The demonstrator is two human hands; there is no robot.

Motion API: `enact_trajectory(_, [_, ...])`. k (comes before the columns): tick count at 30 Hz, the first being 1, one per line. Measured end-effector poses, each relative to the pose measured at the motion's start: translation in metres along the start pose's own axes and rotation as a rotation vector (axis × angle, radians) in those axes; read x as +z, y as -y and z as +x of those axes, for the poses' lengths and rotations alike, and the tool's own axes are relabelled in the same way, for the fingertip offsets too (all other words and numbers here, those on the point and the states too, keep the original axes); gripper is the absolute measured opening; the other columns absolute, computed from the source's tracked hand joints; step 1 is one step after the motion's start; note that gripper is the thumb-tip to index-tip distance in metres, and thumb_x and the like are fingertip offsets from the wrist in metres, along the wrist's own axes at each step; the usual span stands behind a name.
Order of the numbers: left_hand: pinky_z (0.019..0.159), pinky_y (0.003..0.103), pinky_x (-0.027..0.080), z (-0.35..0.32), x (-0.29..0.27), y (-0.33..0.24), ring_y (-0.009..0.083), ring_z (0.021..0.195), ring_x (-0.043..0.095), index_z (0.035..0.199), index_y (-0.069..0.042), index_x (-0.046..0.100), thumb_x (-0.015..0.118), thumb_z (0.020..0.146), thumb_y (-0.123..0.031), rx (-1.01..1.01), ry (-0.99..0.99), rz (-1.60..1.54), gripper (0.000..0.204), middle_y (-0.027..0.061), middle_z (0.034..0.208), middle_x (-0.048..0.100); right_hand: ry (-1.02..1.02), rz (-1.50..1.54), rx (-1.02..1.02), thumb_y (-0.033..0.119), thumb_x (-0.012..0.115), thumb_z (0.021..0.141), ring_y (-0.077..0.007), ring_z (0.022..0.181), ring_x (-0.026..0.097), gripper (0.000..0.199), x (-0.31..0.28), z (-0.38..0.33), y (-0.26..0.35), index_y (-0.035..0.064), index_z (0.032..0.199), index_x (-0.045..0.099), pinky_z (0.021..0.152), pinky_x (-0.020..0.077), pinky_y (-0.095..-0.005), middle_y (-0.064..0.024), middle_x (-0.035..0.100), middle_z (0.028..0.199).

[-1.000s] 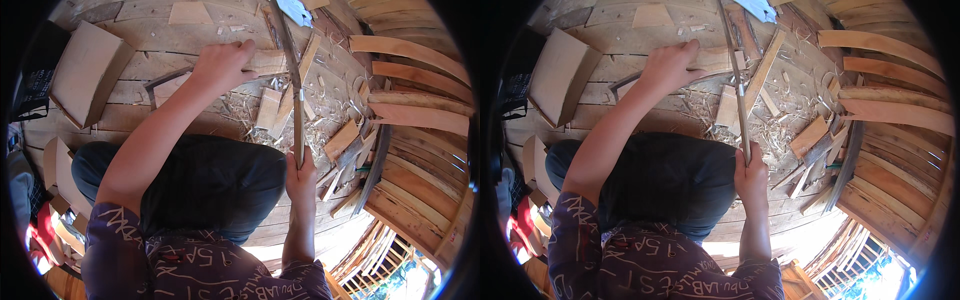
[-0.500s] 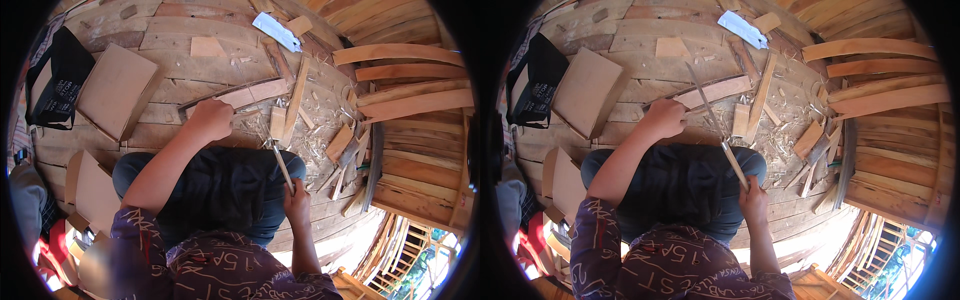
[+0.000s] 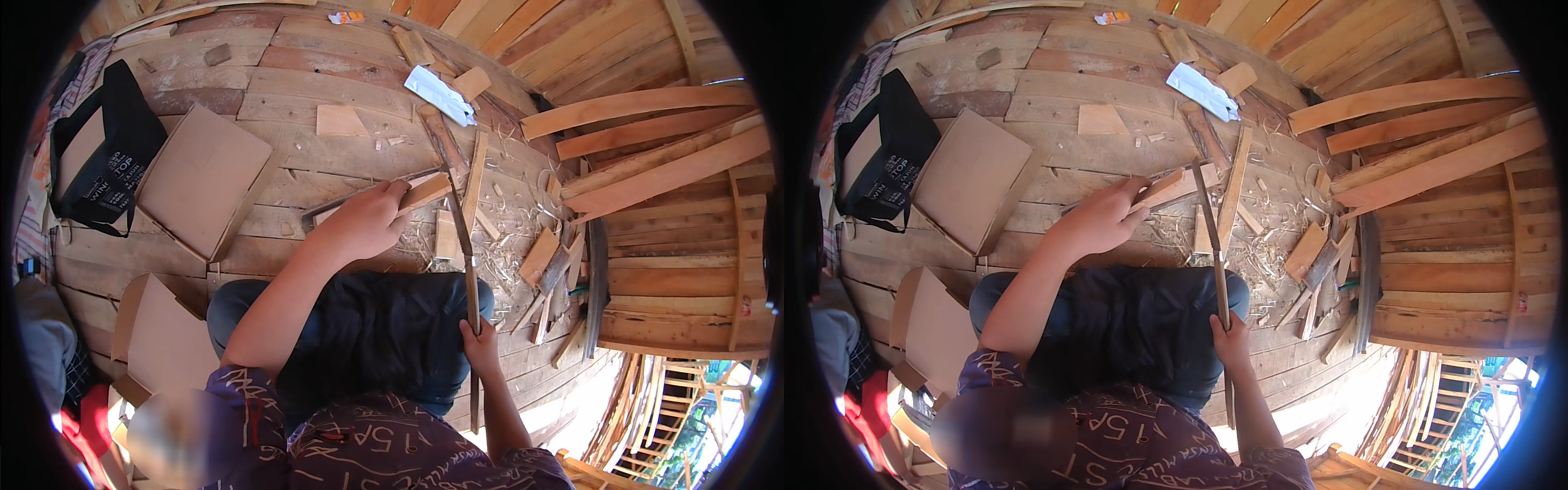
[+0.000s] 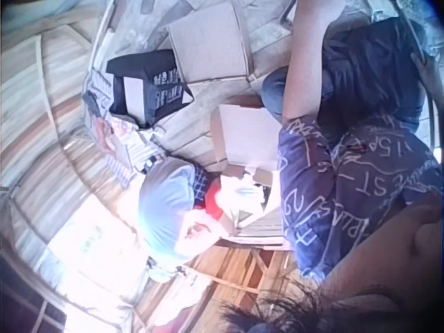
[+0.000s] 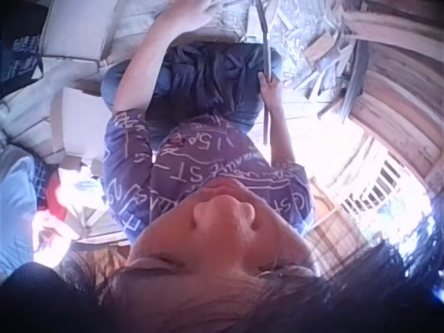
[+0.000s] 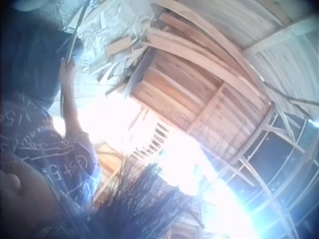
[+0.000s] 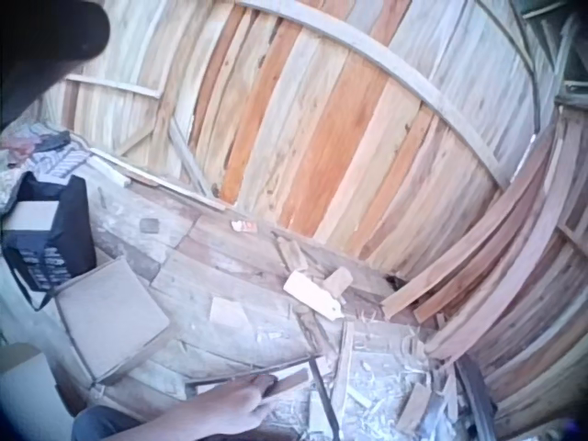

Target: The person shapes a piece of wood using a drawknife while sitting on a wooden floor, removing shavings from the surface and edges.

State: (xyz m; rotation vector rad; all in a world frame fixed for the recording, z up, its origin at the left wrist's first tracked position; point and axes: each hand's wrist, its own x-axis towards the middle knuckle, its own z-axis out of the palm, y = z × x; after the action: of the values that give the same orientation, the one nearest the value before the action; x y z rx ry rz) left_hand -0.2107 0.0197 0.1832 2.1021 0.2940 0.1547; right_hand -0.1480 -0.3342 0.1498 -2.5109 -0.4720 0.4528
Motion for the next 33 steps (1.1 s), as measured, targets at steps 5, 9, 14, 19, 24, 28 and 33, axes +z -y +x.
enact_trajectory(5, [0.096,0.045,0.043,-0.003,-0.011,-0.009,0.042,0.115,0.054,0.133,-0.001,0.042,0.051,0.098,-0.023,0.022,-0.151,-0.021,0.043,0.024,0.127,0.052,0.096,0.38,0.329,0.024,0.067,0.092,-0.0143,0.039,0.047,0.033,0.006,0.02,0.003,0.0049,0.069,0.051,0.037,0.0397,-0.032,-0.0023,0.046,0.051])
enact_trajectory(9, [0.096,0.045,0.043,-0.006,-0.013,-0.015,0.0426,0.114,0.053,0.135,-0.001,0.042,0.052,0.098,-0.022,0.04,-0.201,-0.072,0.044,0.0236,0.126,0.053,0.217,0.438,0.375,0.025,0.068,0.091,-0.0168,0.035,0.05,0.036,-0.001,0.036,0.001,0.0058,0.067,0.05,0.033,0.0433,-0.0324,-0.0051,0.049,0.049])
enact_trajectory(14, [0.09,0.043,0.047,-0.003,-0.013,-0.016,0.0408,0.101,0.06,0.128,0.004,0.047,0.054,0.096,-0.019,0.156,-0.259,-0.22,0.04,0.0263,0.111,0.06,0.283,0.483,0.439,0.027,0.069,0.09,-0.0176,0.035,0.05,0.037,-0.007,0.043,-0.008,0.0055,0.067,0.051,0.033,0.046,-0.034,-0.0061,0.05,0.048])
enact_trajectory(19, [0.091,0.034,0.047,-0.004,-0.013,-0.015,0.0221,0.101,0.063,0.126,0.004,0.053,0.055,0.097,-0.017,0.108,-0.045,-0.742,0.036,0.0156,0.108,0.067,0.339,0.567,0.468,0.027,0.068,0.091,-0.0186,0.034,0.05,0.036,-0.012,0.047,-0.01,0.0062,0.066,0.051,0.033,0.0461,-0.0352,-0.0064,0.05,0.048])
enact_trajectory(24, [0.095,0.03,0.046,-0.011,-0.018,-0.028,0.0148,0.108,0.06,0.127,0.005,0.054,0.056,0.097,-0.013,0.061,0.087,-1.086,0.035,0.0104,0.118,0.066,0.384,0.613,0.491,0.027,0.067,0.091,-0.0188,0.034,0.049,0.036,-0.012,0.049,-0.016,0.0067,0.066,0.051,0.033,0.046,-0.036,-0.0065,0.049,0.047])
enact_trajectory(28, [0.097,0.032,0.046,-0.017,-0.018,-0.038,0.0161,0.111,0.061,0.13,0.005,0.052,0.057,0.096,-0.009,0.125,0.1,-1.187,0.037,0.0119,0.12,0.065,0.409,0.623,0.489,0.027,0.066,0.092,-0.0187,0.034,0.049,0.035,-0.015,0.051,-0.017,0.0069,0.067,0.051,0.033,0.0458,-0.036,-0.0064,0.049,0.047])
enact_trajectory(33, [0.096,0.034,0.049,-0.03,-0.02,-0.055,0.0205,0.11,0.063,0.132,0.006,0.048,0.057,0.096,-0.009,0.14,0.166,-1.312,0.04,0.0145,0.121,0.064,0.408,0.62,0.5,0.026,0.066,0.091,-0.0186,0.034,0.049,0.035,-0.015,0.052,-0.017,0.0066,0.067,0.051,0.033,0.0456,-0.036,-0.0064,0.049,0.047])
